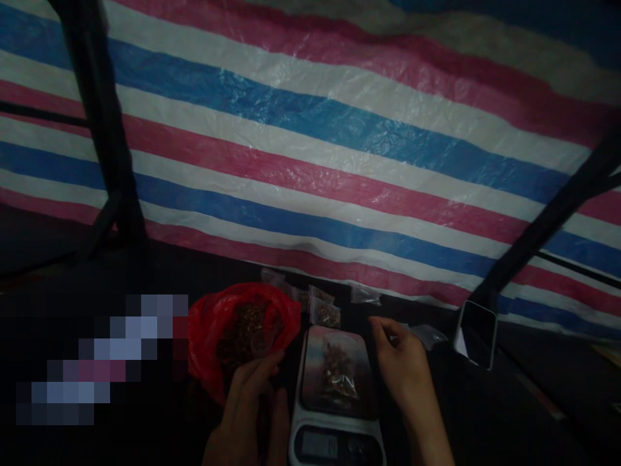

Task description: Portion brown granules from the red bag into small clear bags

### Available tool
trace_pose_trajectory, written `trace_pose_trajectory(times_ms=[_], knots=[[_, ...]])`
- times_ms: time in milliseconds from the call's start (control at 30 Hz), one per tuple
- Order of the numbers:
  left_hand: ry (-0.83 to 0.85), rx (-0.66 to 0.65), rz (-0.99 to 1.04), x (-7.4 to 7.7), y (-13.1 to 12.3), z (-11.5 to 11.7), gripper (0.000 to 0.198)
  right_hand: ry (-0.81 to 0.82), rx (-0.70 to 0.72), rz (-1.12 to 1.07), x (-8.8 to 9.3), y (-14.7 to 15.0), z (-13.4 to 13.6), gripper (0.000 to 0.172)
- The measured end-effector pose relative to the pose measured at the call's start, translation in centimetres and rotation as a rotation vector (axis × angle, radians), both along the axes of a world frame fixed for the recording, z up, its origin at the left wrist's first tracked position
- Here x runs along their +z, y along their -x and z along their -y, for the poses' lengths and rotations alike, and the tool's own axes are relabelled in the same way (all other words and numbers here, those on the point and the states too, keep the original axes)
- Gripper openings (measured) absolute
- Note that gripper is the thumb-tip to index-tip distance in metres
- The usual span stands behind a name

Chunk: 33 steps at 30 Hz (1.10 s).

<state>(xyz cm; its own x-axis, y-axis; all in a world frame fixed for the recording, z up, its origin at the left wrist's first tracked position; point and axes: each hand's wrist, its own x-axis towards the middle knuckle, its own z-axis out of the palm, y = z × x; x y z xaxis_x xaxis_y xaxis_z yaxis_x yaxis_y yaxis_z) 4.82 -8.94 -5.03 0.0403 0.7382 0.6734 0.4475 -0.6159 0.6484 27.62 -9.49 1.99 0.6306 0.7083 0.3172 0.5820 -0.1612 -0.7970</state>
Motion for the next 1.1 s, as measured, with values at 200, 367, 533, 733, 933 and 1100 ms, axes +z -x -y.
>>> trace_pose_trajectory(times_ms=[200,367,533,733,933,1100], knots=[[-0.118,0.016,-0.055,-0.8,-0.8,-0.7,0.039,0.001,0.017,-0.010,-0.1,-0.1,0.0,0.049],[-0.139,0.001,-0.050,-0.9,-1.3,-0.6,0.043,0.055,0.021,-0.017,0.0,-0.2,0.3,0.044],[-0.144,-0.001,-0.034,-0.7,-1.3,-0.5,0.042,0.144,0.054,-0.025,0.0,0.0,0.5,0.037],[-0.169,-0.009,-0.055,-0.4,-1.1,-0.6,0.040,0.264,0.093,-0.024,-0.8,0.5,0.8,0.035],[-0.084,-0.001,0.023,-0.7,-1.4,-0.2,0.033,0.262,0.172,-0.092,-1.3,1.1,0.6,0.037],[0.126,-0.076,0.196,-0.8,-1.3,-0.8,0.027,0.135,0.340,-0.211,0.6,3.0,0.0,0.038]])
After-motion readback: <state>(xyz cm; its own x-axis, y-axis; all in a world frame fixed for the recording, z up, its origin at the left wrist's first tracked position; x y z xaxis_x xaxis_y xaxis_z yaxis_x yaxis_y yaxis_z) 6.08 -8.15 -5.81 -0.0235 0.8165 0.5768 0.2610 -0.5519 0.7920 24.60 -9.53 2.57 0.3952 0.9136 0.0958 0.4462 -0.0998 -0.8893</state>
